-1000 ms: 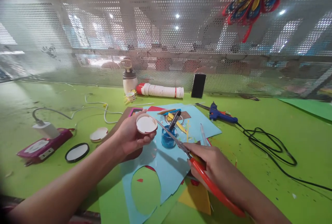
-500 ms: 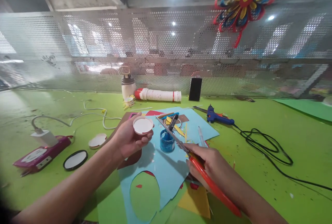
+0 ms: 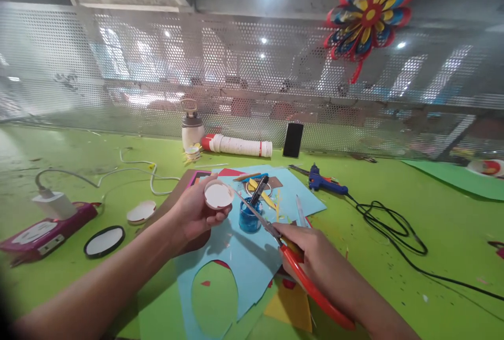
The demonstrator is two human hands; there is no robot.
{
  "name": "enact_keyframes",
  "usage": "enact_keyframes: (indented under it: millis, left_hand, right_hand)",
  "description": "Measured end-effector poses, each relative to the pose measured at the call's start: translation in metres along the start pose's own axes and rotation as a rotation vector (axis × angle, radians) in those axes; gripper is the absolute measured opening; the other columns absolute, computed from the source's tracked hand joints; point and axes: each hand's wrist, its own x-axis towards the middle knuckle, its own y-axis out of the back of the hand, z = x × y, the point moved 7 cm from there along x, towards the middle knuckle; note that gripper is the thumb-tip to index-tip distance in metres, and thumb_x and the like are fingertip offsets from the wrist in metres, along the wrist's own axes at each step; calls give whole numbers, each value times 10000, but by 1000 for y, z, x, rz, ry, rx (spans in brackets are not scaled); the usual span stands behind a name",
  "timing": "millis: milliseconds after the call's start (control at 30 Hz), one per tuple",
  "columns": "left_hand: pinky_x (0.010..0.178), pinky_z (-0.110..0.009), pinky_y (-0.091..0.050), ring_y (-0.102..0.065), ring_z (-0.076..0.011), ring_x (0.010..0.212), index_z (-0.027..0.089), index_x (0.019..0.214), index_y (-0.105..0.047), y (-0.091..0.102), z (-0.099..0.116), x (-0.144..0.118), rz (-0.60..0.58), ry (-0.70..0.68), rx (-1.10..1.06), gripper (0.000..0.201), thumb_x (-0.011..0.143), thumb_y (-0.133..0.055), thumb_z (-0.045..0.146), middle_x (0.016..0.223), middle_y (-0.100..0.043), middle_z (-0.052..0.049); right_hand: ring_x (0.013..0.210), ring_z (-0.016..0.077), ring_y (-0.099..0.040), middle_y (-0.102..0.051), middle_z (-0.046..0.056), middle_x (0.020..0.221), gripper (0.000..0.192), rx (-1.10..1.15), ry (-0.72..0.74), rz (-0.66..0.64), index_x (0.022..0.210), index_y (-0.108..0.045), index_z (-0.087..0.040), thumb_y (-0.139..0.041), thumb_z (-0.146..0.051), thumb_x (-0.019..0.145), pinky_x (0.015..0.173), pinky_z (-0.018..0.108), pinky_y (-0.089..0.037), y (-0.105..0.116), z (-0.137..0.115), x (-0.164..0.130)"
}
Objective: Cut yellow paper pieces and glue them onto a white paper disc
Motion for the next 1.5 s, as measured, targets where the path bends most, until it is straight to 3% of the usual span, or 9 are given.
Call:
enact_keyframes:
  millis: [233, 367, 500, 633, 800, 1067, 1267, 1400, 1500]
  left_hand:
    - [295, -155, -293, -500, -114, 323, 145, 650, -555, 3, -3, 5, -23, 4, 18, 444, 967, -371, 396, 461, -574, -77]
    - [292, -166, -281, -496, -122, 326, 149, 695, -579, 0, 1, 3, -48, -45, 17, 448, 978, -343, 405, 446, -558, -59]
    - [315, -176, -299, -521, -128, 361, 142, 721, -601, -8, 2, -4, -113, -93, 29, 452, 964, -386, 457, 490, -585, -67]
    - [338, -184, -304, -522, -129, 385, 126, 707, -627, -25, -4, -17, -295, -127, 170, 513, 930, -420, 540, 512, -594, -80]
    - [364, -188, -308, -524, -123, 406, 118, 730, -649, -37, -16, -27, -430, -104, 308, 543, 901, -448, 592, 545, -612, -95]
    - [389, -172, -332, -576, -127, 482, 135, 908, -666, -56, -28, -33, -568, -42, 245, 495, 900, -490, 598, 677, -669, -98]
    - [436, -195, -393, -605, -138, 518, 114, 876, -649, -74, -25, -44, -605, -59, 267, 446, 944, -462, 514, 748, -674, -114]
    - [465, -203, -422, -583, -130, 553, 129, 936, -632, -80, -22, -46, -561, -112, 275, 415, 964, -433, 492, 773, -658, -97]
    - [478, -202, -432, -587, -139, 604, 136, 932, -630, -83, -24, -41, -545, -134, 271, 442, 942, -452, 541, 786, -646, -89]
  right_hand:
    - [830, 233, -655, -731, 60, 869, 355, -39, 107, 37, 1162, -719, -176, -531, -195, 861, 667, 276, -531, 4, -1, -2]
    - [813, 218, -632, -714, 79, 965, 383, 20, 36, 125, 1200, -676, -144, -553, -315, 880, 660, 278, -497, 11, 15, -3]
    - [671, 170, -556, -635, 13, 767, 389, 100, -20, 210, 1184, -664, -172, -588, -404, 881, 599, 261, -437, 17, 19, -2]
    - [548, 125, -416, -491, -41, 637, 454, 192, -61, 275, 1203, -639, -144, -632, -439, 858, 519, 249, -357, 19, 18, -1]
    - [545, 130, -456, -458, -64, 598, 514, 270, -46, 305, 1244, -579, -120, -595, -482, 879, 538, 254, -390, 22, 11, -1]
    - [521, 98, -481, -524, -62, 596, 292, 404, -2, 271, 879, -641, -166, -663, -456, 852, 518, 228, -417, 33, -25, -6]
    - [557, 134, -579, -611, -41, 605, 341, 619, 55, 147, 1129, -632, -196, -618, -444, 894, 559, 254, -466, 22, -36, 2]
    - [607, 149, -631, -646, -16, 651, 293, 782, 67, 107, 1047, -666, -202, -605, -447, 899, 590, 262, -493, 17, -33, 7]
    - [522, 118, -584, -600, -35, 594, 258, 889, 44, 106, 887, -669, -199, -618, -453, 883, 514, 235, -463, 18, -26, 10]
